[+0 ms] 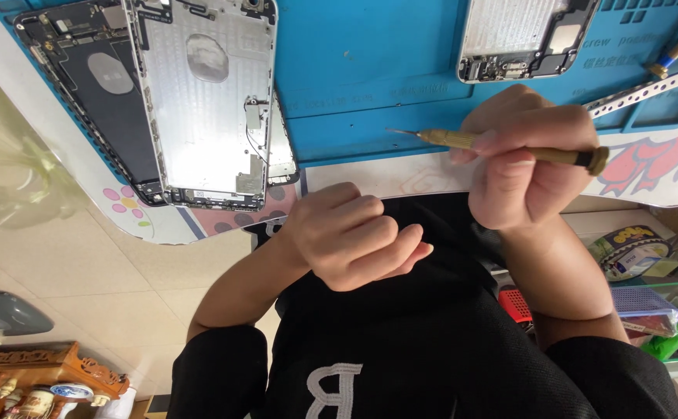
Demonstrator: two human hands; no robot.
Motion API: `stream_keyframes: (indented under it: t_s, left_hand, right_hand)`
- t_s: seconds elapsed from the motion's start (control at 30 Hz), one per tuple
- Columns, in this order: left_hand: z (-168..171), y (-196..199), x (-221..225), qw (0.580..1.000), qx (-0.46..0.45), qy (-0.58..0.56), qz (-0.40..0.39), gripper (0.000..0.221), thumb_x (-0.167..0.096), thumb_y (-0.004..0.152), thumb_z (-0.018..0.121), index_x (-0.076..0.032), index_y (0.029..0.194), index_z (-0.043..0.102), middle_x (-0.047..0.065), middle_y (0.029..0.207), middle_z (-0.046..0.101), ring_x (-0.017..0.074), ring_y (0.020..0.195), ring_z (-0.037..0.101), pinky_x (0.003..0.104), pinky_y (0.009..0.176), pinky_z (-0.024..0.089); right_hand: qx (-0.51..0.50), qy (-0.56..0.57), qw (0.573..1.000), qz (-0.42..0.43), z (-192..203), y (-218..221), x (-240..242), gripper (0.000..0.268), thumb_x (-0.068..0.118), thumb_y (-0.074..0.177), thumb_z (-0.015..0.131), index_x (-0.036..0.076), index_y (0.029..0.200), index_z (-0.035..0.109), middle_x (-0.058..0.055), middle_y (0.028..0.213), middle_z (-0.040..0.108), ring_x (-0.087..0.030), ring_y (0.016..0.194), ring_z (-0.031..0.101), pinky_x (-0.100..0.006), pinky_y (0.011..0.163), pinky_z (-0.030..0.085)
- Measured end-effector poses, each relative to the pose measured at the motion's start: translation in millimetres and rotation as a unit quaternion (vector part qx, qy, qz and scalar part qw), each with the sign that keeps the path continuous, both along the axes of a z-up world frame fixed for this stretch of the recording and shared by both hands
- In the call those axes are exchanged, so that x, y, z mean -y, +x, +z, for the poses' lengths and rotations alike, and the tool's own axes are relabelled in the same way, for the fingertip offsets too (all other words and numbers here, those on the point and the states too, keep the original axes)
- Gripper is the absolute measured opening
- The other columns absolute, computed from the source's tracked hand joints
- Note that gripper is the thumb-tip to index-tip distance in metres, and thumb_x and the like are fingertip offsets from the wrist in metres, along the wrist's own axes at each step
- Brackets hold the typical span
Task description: The recorder is seen using a screwdriver and tweezers to repair a mobile phone.
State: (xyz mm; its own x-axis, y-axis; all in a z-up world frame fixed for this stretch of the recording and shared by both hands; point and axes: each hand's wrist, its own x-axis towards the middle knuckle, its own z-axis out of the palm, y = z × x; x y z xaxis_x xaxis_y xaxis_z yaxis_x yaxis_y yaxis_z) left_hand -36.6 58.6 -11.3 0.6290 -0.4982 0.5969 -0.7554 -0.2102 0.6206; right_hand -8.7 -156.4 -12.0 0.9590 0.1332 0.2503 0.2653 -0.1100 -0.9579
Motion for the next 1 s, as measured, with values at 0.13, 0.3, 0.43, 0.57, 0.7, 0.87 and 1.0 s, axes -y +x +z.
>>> stream_keyframes:
  t_s: [0.13, 0.3, 0.43, 0.57, 0.7, 0.87, 1.0]
  left_hand:
    - [11, 0, -1, 0.994, -0.042, -0.057, 0.084, 0.020, -0.013, 0.094, 0.086, -0.006, 0.109, 0.075, -0.003, 0.080, 0.055, 0.0146, 0.069, 0.057, 0.031, 0.057, 0.042]
    - [21, 10, 1, 0.966, -0.069, 0.084, 0.235, 0.030, -0.027, 0.091, 0.091, -0.012, 0.114, 0.078, -0.003, 0.090, 0.064, 0.0184, 0.080, 0.059, 0.035, 0.075, 0.044]
    - [20, 6, 5, 0.969, -0.043, 0.088, 0.227, 0.027, -0.026, 0.090, 0.093, -0.014, 0.110, 0.080, -0.006, 0.089, 0.064, 0.0164, 0.078, 0.057, 0.035, 0.074, 0.040]
    - [25, 4, 6, 0.967, -0.055, 0.062, 0.242, 0.023, -0.026, 0.087, 0.092, -0.016, 0.104, 0.081, -0.007, 0.086, 0.064, 0.0152, 0.076, 0.057, 0.034, 0.073, 0.039]
    - [25, 3, -1, 0.958, -0.076, 0.080, 0.264, 0.021, -0.031, 0.086, 0.094, -0.018, 0.096, 0.080, -0.008, 0.084, 0.064, 0.0148, 0.078, 0.058, 0.035, 0.075, 0.037]
    - [27, 19, -4, 0.936, -0.094, 0.141, 0.308, 0.029, -0.041, 0.088, 0.094, -0.019, 0.096, 0.077, -0.008, 0.090, 0.063, 0.0157, 0.084, 0.056, 0.036, 0.078, 0.036]
    - [30, 36, 3, 0.908, -0.056, 0.209, 0.358, 0.029, -0.042, 0.090, 0.092, -0.021, 0.102, 0.076, -0.009, 0.095, 0.062, 0.0153, 0.084, 0.053, 0.037, 0.077, 0.033]
  right_hand:
    - [-0.019, 0.070, 0.997, -0.012, -5, -6, 8, 0.032, 0.036, 0.112, 0.049, 0.006, 0.104, 0.044, -0.006, 0.076, 0.058, -0.015, 0.059, 0.055, -0.027, 0.058, 0.048]
    - [-0.036, 0.129, 0.991, 0.002, -3, -8, 7, 0.033, 0.036, 0.111, 0.053, 0.005, 0.101, 0.045, -0.007, 0.072, 0.054, -0.017, 0.056, 0.053, -0.029, 0.055, 0.047]
    - [-0.032, 0.125, 0.991, 0.020, 1, -8, 8, 0.034, 0.035, 0.110, 0.055, 0.004, 0.097, 0.048, -0.007, 0.074, 0.054, -0.017, 0.056, 0.054, -0.028, 0.054, 0.046]
    - [0.011, 0.145, 0.989, 0.033, -4, -9, 8, 0.033, 0.034, 0.109, 0.055, 0.004, 0.095, 0.049, -0.006, 0.071, 0.055, -0.018, 0.056, 0.054, -0.029, 0.053, 0.047]
    - [0.084, 0.185, 0.979, -0.025, -13, -17, 10, 0.032, 0.035, 0.107, 0.053, 0.007, 0.094, 0.047, -0.006, 0.068, 0.049, -0.018, 0.056, 0.047, -0.029, 0.047, 0.042]
    - [0.106, 0.223, 0.964, -0.095, -18, -15, 14, 0.030, 0.035, 0.108, 0.051, 0.009, 0.095, 0.043, -0.004, 0.065, 0.047, -0.015, 0.056, 0.042, -0.026, 0.044, 0.036]
    - [0.083, 0.230, 0.965, -0.089, -20, -17, 15, 0.029, 0.034, 0.108, 0.053, 0.009, 0.096, 0.044, -0.006, 0.067, 0.047, -0.015, 0.056, 0.042, -0.026, 0.044, 0.036]
